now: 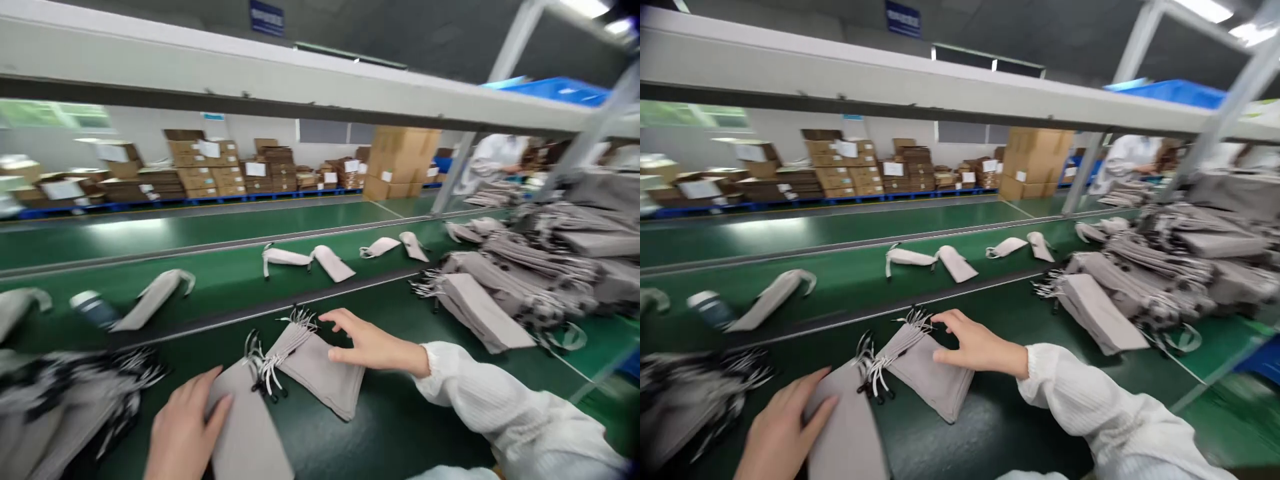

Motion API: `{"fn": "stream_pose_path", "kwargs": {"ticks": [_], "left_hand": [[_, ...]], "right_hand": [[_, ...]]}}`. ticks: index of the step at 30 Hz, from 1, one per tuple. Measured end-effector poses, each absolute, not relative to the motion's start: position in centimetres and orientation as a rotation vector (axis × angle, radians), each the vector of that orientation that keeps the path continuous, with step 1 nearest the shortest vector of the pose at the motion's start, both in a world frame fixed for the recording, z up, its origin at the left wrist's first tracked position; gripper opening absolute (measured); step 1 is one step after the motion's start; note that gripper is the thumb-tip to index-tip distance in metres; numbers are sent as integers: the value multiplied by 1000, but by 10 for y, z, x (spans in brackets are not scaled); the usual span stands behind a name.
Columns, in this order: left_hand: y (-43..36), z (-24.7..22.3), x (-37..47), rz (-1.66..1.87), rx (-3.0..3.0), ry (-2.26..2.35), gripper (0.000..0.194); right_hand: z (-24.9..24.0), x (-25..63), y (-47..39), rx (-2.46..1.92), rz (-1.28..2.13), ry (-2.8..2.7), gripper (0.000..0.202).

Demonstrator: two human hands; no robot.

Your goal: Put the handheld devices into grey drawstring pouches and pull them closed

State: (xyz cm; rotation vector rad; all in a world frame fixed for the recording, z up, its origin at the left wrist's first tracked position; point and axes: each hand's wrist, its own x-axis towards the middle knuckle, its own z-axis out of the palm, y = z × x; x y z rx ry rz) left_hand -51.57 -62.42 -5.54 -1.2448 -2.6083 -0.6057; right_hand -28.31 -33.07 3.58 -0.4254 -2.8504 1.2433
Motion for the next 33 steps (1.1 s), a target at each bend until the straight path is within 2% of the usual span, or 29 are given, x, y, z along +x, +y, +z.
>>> {"fn": "stream_pose_path", "kwargs": {"ticks": [4,10,14,16,19,23,26,29,31,33], "left_hand": [[-620,-30,-496,-605,-1095,-2813,39],[-618,-13,-477,-834,-1027,-2984,14],[-634,-4,-474,-980,-1003,-3011,14],[-655,15,-476,-1188,-982,-2987,18],[-689,62,-476,-1840,-877,-2754,28],[-694,106,-471,-2084,-890,-2529,34],[-662,91,-468,-1973,-1159,-2653,29],[-629,48,-469,-1571,-1182,-2776,18],[-616,21,-469,-1512,-1098,-2763,18],[-613,5,-469,-1491,-1072,-2736,19]], "right_hand": [[10,-314,-342,-221,1117,-2972,66],[-8,-349,-359,-198,995,-3016,50],[-15,-359,-361,-162,1010,-3058,43],[-18,-364,-363,-133,1016,-3070,40],[-23,-373,-374,-159,1014,-3069,37],[-27,-390,-401,-151,1014,-3052,43],[-28,-398,-418,-51,1062,-3009,45],[-32,-400,-420,285,1118,-2851,32],[-37,-400,-416,393,1027,-2810,29],[-43,-403,-411,361,787,-2849,30]]}}
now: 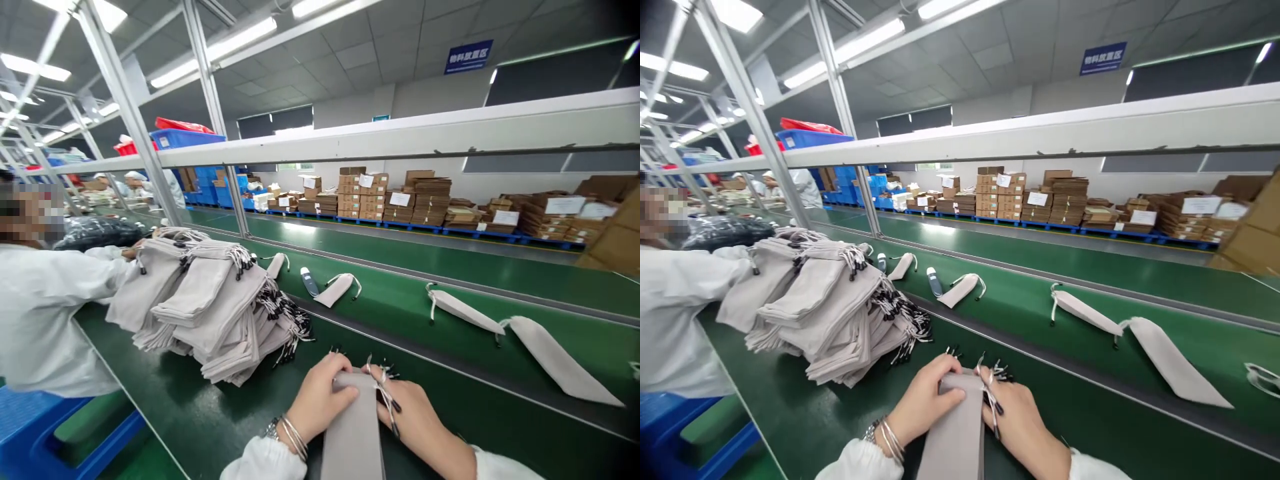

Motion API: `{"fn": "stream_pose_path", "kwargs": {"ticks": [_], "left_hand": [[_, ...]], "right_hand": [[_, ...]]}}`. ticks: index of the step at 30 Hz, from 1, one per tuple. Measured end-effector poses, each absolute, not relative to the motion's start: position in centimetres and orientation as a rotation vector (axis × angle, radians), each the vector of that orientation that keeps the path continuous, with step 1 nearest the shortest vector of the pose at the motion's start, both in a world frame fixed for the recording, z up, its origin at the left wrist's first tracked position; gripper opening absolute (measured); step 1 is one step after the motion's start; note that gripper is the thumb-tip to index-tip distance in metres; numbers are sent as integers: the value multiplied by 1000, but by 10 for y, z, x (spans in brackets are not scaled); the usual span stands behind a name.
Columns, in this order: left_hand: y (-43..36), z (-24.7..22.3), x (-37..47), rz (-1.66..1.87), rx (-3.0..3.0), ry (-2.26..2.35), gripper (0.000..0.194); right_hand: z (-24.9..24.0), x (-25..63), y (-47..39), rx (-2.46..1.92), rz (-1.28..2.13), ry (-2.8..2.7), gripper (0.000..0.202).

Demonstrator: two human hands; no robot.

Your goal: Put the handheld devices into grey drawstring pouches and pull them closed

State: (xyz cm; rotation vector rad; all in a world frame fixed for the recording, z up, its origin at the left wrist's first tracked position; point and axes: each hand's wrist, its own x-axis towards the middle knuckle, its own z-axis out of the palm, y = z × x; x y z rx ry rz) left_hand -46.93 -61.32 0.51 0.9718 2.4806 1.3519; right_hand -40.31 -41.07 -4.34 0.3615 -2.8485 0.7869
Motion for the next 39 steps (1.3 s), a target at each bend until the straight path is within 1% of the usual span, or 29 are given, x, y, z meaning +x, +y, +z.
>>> {"fn": "stream_pose_path", "kwargs": {"ticks": [1,3,5,8,10,16,19,22,26,32,39], "left_hand": [[-614,1,-469,1355,982,2492,19],[-618,0,-469,1354,1016,2512,20],[-622,3,-468,1350,1065,2525,21],[-626,5,-465,1330,1165,2515,25],[-628,4,-462,1296,1219,2498,27],[-632,-5,-454,1183,1269,2549,24],[-632,-8,-450,1146,1244,2625,22],[-631,-8,-447,1149,1208,2656,23],[-625,-3,-451,1186,1301,2665,24],[-614,-10,-472,1162,1361,2655,17],[-614,-24,-473,1163,1321,2717,17]], "right_hand": [[-46,-406,-408,351,642,-2841,30],[-48,-415,-405,415,431,-2757,22],[-47,-427,-403,507,409,-2690,14],[-44,-444,-403,502,565,-2764,25],[-44,-453,-402,446,649,-2818,28],[-40,-452,-400,393,907,-2818,30],[-34,-447,-401,463,1051,-2789,25],[-34,-448,-400,543,1137,-2784,25],[-40,-455,-399,529,1261,-2715,23],[-46,-459,-401,511,1336,-2691,16],[-44,-459,-399,532,1340,-2708,20]]}}
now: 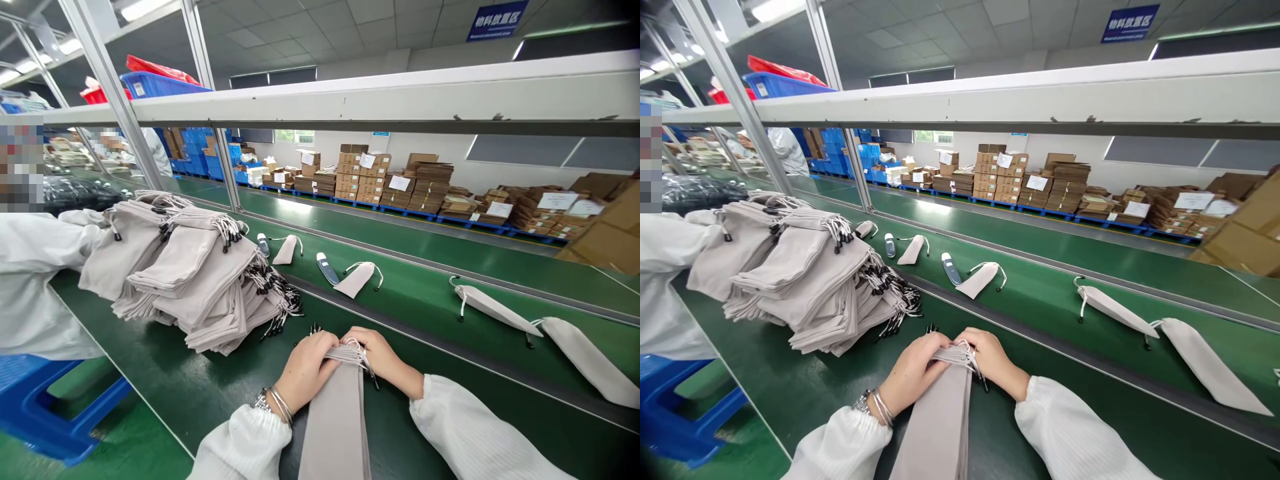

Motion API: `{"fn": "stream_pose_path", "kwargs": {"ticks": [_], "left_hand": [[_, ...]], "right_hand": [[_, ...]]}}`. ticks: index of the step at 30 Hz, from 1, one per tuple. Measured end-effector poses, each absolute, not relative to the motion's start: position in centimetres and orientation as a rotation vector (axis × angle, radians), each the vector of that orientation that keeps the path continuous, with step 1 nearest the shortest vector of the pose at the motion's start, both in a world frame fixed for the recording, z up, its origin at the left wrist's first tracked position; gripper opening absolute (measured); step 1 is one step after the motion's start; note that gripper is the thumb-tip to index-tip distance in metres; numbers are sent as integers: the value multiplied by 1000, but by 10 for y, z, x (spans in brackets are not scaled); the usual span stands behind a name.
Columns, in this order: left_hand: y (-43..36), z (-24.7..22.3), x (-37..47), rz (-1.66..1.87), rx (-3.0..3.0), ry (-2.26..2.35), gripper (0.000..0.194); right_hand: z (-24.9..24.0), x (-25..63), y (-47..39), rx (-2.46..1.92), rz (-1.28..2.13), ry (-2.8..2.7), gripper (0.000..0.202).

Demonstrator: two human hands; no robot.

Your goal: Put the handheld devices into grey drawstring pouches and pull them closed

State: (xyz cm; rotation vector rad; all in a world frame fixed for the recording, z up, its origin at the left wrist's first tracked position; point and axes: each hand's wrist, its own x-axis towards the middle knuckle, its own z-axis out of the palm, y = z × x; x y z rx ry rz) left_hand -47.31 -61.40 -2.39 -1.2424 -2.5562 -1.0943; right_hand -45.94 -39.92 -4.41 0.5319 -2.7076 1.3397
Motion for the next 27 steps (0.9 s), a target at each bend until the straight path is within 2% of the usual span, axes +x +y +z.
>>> {"fn": "stream_pose_path", "kwargs": {"ticks": [5,9,14,21,27], "left_hand": [[-614,-25,-469,-1066,-1245,-2519,20],[-617,-22,-467,-1018,-1255,-2454,29],[-627,-15,-467,-939,-1244,-2234,11],[-629,-16,-470,-876,-1208,-2271,13],[-630,-19,-473,-852,-1136,-2261,15]], "right_hand": [[-29,-455,-393,506,1509,-2725,25],[-20,-457,-363,511,1659,-2794,27],[-11,-471,-316,177,1240,-2785,28],[13,-551,-337,124,944,-2845,27],[-1,-622,-372,-145,742,-2887,24]]}}
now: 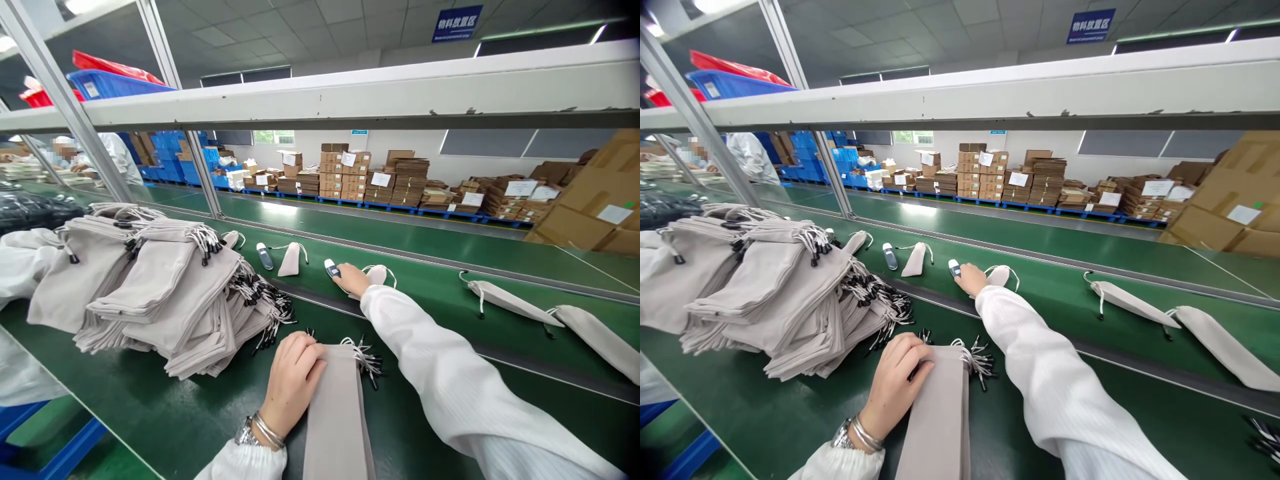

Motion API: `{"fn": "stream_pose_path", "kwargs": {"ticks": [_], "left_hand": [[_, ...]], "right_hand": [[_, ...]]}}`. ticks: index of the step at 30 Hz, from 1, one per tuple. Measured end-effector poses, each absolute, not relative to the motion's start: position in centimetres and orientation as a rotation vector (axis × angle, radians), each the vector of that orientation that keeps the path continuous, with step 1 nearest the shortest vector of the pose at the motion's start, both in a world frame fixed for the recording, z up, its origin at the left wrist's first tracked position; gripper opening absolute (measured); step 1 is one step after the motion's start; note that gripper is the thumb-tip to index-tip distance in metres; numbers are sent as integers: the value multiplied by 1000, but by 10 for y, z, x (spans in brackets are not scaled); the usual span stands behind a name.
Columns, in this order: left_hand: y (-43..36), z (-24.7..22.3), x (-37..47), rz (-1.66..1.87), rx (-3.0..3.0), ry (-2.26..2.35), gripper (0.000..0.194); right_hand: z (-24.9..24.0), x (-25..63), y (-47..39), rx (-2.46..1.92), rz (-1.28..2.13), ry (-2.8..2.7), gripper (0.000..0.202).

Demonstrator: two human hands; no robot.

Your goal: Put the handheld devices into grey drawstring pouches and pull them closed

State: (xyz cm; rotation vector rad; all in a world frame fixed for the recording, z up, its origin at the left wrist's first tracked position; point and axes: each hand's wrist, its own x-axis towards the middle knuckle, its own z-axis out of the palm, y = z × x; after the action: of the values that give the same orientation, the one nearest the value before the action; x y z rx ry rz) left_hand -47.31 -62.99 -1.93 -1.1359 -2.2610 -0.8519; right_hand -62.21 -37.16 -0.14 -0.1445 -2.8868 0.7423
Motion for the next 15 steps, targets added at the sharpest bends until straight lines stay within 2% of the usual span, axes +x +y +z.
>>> {"fn": "stream_pose_path", "kwargs": {"ticks": [4,8,12,15], "left_hand": [[-633,-17,-476,-830,-1130,-2239,15],[-636,-10,-475,-822,-1252,-2221,20],[-636,0,-473,-965,-1341,-2240,20],[-633,10,-468,-1222,-1340,-2288,19]], "right_hand": [[-13,-625,-381,-245,809,-2812,30],[-6,-607,-377,-244,1033,-2658,41],[23,-565,-376,-159,1377,-2459,41],[49,-518,-386,83,1929,-2102,42]]}}
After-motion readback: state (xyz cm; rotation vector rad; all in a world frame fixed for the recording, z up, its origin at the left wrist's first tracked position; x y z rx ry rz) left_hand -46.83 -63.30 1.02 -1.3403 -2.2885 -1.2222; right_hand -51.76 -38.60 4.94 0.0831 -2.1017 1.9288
